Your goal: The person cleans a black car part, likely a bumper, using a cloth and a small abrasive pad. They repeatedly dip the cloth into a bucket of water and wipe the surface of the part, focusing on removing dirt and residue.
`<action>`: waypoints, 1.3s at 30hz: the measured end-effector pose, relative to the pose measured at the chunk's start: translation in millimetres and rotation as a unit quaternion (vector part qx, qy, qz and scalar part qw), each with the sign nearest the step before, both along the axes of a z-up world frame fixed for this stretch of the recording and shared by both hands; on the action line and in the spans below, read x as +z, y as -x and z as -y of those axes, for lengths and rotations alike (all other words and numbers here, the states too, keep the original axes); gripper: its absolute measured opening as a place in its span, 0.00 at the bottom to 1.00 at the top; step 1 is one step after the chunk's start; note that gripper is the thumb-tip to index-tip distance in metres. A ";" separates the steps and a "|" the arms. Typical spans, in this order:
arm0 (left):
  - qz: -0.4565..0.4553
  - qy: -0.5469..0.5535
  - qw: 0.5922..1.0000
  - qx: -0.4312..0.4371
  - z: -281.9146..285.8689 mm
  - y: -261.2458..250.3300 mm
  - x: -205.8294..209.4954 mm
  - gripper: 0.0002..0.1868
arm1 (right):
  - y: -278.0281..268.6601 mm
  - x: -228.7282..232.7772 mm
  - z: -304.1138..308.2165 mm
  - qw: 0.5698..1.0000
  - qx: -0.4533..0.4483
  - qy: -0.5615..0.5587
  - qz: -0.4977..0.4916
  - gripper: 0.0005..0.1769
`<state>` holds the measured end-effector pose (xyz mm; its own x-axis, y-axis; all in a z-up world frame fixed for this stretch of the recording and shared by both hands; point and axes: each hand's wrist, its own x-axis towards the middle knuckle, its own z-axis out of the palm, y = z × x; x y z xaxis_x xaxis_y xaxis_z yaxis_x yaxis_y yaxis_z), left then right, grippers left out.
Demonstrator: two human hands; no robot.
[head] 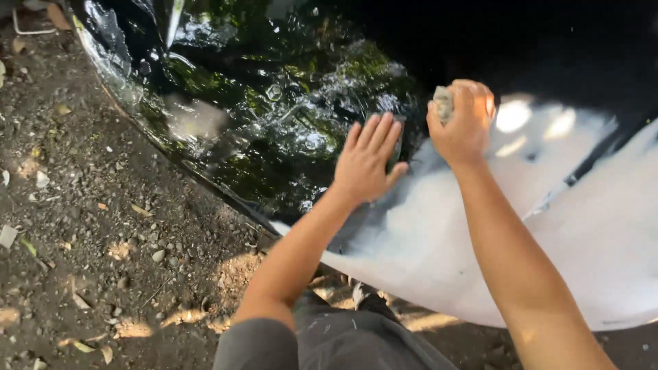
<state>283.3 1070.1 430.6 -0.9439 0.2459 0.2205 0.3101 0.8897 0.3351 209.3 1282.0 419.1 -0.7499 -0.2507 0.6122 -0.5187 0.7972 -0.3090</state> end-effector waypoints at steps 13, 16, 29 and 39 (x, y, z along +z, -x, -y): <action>-0.055 -0.082 0.995 -0.002 -5.9 44.2 6.0 0.39 | -7.1 9.9 10.5 0.999 -0.005 0.027 0.016 0.17; -0.122 -0.057 0.982 0.135 17.1 103.6 2.2 0.31 | -3.2 5.3 9.9 0.999 0.000 0.031 0.009 0.17; -0.113 -0.062 0.981 0.141 -35.2 103.2 -12.8 0.37 | 0.2 -7.6 -2.1 0.996 -0.006 0.088 0.014 0.17; -0.154 -0.074 0.970 0.173 6.0 156.7 -26.4 0.33 | -5.4 4.4 5.3 0.996 -0.002 0.088 0.013 0.14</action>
